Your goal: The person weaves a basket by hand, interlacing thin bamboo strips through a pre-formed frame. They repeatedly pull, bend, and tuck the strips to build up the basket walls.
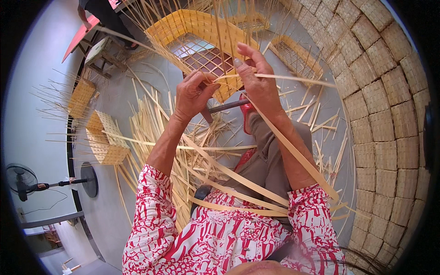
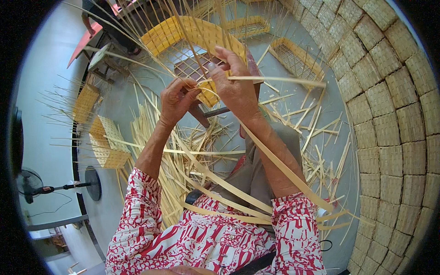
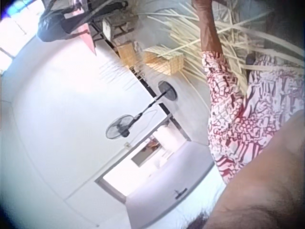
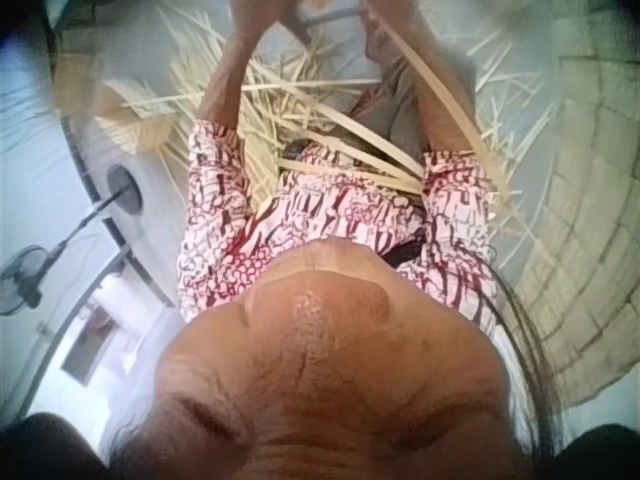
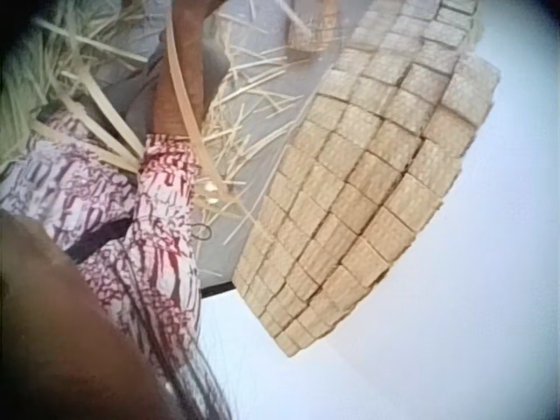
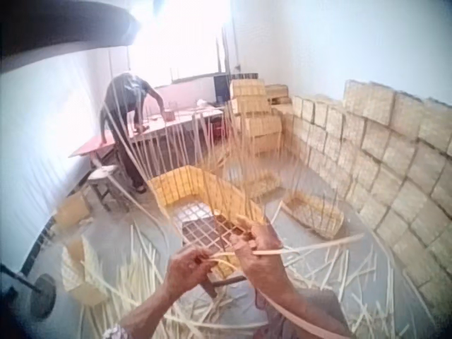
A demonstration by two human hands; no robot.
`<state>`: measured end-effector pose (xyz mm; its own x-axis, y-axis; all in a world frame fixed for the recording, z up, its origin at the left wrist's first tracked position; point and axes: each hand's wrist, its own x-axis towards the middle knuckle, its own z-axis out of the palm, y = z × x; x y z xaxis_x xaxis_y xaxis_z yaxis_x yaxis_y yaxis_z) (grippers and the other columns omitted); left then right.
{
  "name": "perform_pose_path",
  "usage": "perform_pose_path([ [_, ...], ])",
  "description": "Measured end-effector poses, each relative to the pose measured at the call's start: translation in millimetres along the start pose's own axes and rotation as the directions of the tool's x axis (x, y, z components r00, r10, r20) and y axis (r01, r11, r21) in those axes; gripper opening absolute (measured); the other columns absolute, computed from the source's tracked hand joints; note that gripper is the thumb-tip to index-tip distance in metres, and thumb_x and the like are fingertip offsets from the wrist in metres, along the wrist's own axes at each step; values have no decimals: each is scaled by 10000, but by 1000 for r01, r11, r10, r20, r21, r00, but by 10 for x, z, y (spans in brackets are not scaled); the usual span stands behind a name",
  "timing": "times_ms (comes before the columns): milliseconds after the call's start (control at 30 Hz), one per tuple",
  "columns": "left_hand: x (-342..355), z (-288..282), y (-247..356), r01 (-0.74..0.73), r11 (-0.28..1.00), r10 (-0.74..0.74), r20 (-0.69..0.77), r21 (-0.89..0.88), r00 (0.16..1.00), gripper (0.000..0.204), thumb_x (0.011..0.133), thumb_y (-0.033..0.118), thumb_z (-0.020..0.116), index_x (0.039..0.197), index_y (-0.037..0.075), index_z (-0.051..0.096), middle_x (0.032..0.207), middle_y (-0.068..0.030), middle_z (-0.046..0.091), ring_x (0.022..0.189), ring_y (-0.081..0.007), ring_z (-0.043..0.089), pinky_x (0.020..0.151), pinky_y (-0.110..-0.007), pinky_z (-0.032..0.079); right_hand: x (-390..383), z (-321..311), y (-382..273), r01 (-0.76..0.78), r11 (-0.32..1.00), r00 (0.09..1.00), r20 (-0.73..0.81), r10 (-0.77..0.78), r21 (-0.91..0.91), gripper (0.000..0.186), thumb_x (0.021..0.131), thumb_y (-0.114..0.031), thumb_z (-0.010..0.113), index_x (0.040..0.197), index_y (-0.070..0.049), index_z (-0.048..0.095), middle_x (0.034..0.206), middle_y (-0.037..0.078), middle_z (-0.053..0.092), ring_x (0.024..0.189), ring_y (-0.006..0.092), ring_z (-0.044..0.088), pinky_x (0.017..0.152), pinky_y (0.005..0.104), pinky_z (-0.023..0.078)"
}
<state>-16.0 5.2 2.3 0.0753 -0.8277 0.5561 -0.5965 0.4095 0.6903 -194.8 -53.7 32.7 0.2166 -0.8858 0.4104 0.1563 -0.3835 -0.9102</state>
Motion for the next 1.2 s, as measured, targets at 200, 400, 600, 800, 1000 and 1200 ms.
perform_pose_path([
  [200, -32, -23, -47, -60, 996, 63, -48, 63, 997, 168, 800, 45, 779, 952, 38, 709, 760, -38, 624, 639, -120, 633, 578, -255, 500, 43, -169, 142, 29, 992, 1000, 12, -28, -123, 362, 938, -150, 620, 1277, -29, 589, 1100, 86, 619, 874, 134, 561, 752, 270, 485],
  [400, -87, -26, -61, 2, 1000, 0, -86, 24, 996, 155, 844, 50, 766, 988, 19, 720, 818, -42, 644, 690, -98, 582, 628, -247, 471, 291, -198, -90, -298, 920, 922, -174, 347, 256, 273, 927, -189, 604, 1145, -35, 660, 1035, 42, 652, 873, 119, 578, 737, 259, 472],
  [600, -34, 47, -81, -60, 998, 66, -203, 35, 977, 123, 841, 57, 767, 949, 16, 727, 772, -41, 636, 657, -114, 603, 595, -256, 479, 331, -302, -56, -204, 961, 945, -218, 243, 185, 154, 941, -220, 643, 967, -70, 669, 771, -20, 603, 646, 47, 531, 535, 216, 452],
  [800, -39, 72, -92, -27, 995, 48, -221, 99, 974, 97, 865, 80, 752, 937, 19, 732, 736, -49, 613, 644, -134, 571, 580, -273, 456, 342, -438, 200, -173, 546, 748, -251, 614, 820, 268, 1035, -301, 518, 1029, -38, 572, 900, 115, 634, 780, 226, 627, 714, 378, 558],
  [1000, -23, 51, -30, 47, 999, -47, -102, -3, 994, 101, 875, 91, 749, 943, 17, 734, 736, -35, 615, 649, -105, 591, 586, -251, 476, 226, -492, 309, -164, 492, 719, -237, 653, 855, 331, 1030, -376, 484, 1010, -48, 532, 937, 139, 615, 813, 288, 633, 755, 438, 553],
  [1200, -23, -89, -101, 157, 984, -154, 38, -89, 987, 122, 858, 97, 773, 935, 7, 741, 770, -37, 657, 666, -86, 635, 586, -235, 505, -14, -427, 169, -112, 450, 751, -221, 622, 886, 490, 995, -493, 486, 846, -40, 595, 936, 158, 639, 899, 333, 629, 837, 506, 537],
])
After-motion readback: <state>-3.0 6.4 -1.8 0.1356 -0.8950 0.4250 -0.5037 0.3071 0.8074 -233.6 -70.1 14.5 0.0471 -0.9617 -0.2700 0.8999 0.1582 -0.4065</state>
